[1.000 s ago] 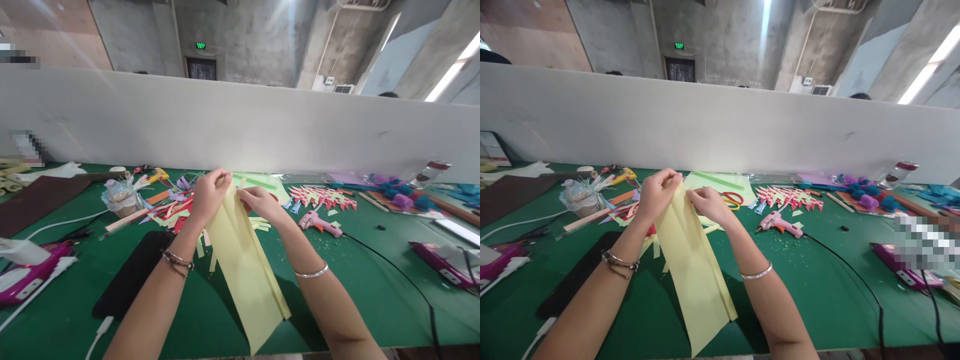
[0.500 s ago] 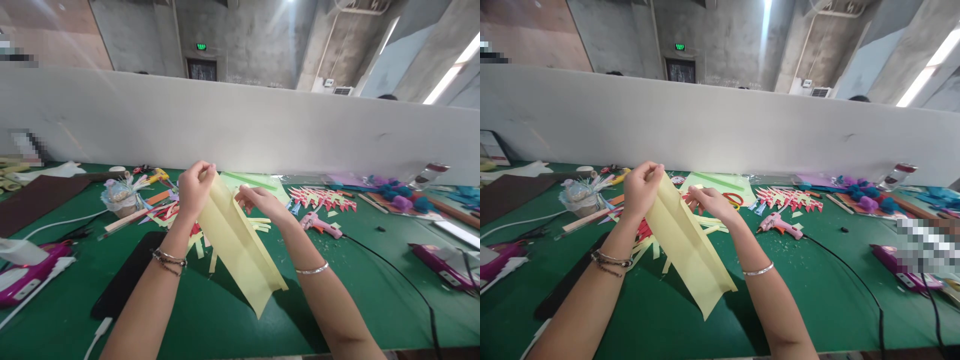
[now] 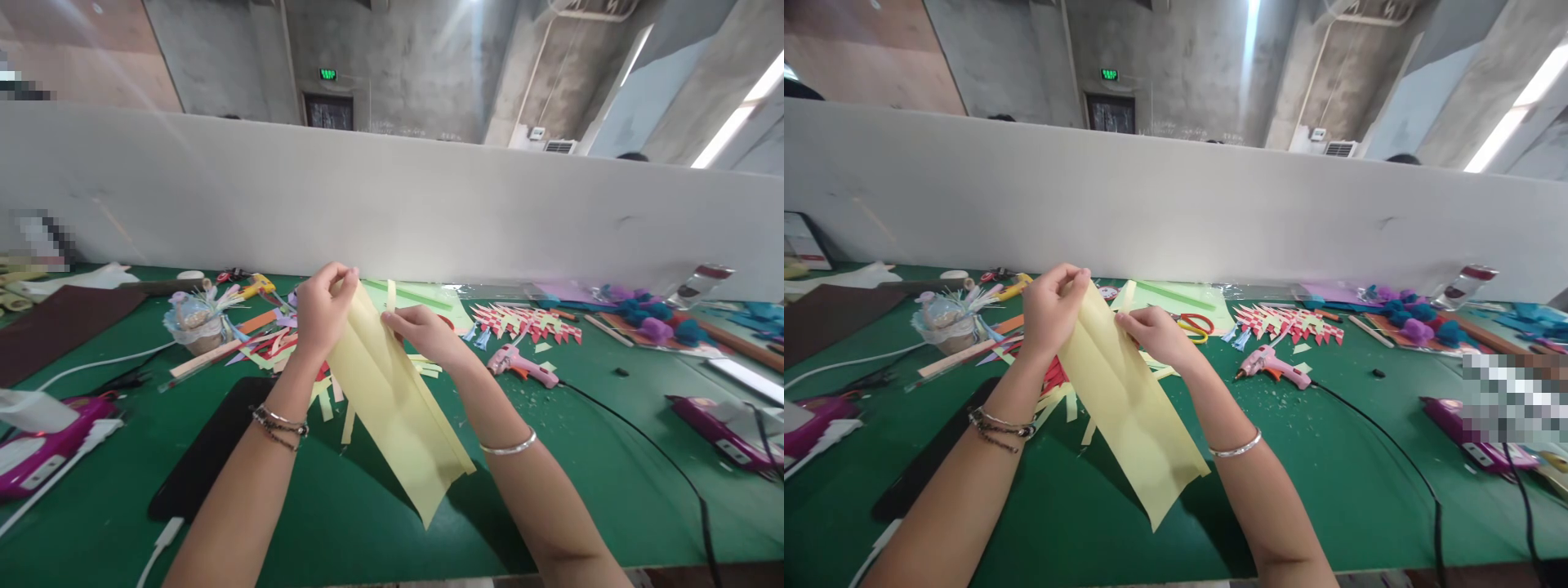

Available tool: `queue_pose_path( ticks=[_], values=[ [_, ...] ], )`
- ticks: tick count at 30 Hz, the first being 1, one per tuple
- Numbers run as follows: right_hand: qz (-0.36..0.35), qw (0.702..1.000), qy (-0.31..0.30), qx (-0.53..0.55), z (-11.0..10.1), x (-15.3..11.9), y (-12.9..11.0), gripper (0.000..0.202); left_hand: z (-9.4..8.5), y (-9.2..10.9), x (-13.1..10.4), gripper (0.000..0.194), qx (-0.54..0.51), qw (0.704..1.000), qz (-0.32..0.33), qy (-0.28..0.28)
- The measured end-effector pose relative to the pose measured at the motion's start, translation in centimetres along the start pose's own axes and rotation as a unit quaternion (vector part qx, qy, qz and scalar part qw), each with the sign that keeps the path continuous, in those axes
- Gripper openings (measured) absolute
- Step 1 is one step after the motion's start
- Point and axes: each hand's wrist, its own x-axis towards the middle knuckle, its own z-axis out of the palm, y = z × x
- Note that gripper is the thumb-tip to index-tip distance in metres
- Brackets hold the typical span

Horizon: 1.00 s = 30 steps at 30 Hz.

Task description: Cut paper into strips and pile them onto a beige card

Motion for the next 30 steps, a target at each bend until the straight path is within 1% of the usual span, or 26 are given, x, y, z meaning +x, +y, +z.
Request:
queue_pose_path(
  ticks=[2,5,7,9,12,15,17,21,25,27,30],
  values=[
    [0.001,1.000,0.001,0.017,-0.1,0.2,0.3,0.039,-0.2,-0.2,0.2,0.024,-0.007,1.000,-0.012,0.017],
    [0.033,0.999,0.017,0.026,-0.3,0.6,0.8,0.037,-0.7,-0.8,0.6,0.024,-0.009,0.997,-0.035,0.061],
    [0.044,0.998,0.025,0.036,-0.3,0.6,0.8,0.040,-1.0,-1.1,0.7,0.024,-0.005,0.996,-0.039,0.079],
    [0.042,0.998,0.015,0.037,-0.2,0.3,0.5,0.047,-1.2,-1.2,0.8,0.024,0.009,0.996,-0.030,0.085],
    [0.031,0.999,0.004,-0.034,0.1,-0.4,-0.3,0.049,-1.1,-1.1,0.7,0.024,0.040,0.995,-0.012,0.090],
    [0.012,0.993,0.022,-0.117,0.5,-0.7,-0.7,0.044,-1.0,-0.8,0.6,0.023,0.048,0.995,-0.001,0.088],
    [0.010,0.990,0.034,-0.136,0.6,-0.5,-0.6,0.042,-0.9,-0.8,0.6,0.023,0.042,0.996,0.002,0.083],
    [0.019,0.993,0.023,-0.116,0.5,-0.2,-0.2,0.037,-1.0,-1.0,0.7,0.023,0.024,0.996,-0.004,0.087],
    [0.024,0.996,0.007,-0.082,0.2,-0.1,-0.1,0.037,-1.2,-1.2,0.9,0.025,0.019,0.995,-0.006,0.094],
    [0.028,0.997,0.011,-0.070,-0.1,0.0,0.1,0.037,-1.4,-1.4,1.0,0.024,0.020,0.995,-0.005,0.099],
    [0.039,0.997,0.024,-0.066,-0.6,0.3,0.7,0.036,-1.7,-1.9,1.2,0.022,0.008,0.992,-0.014,0.125]
  ],
)
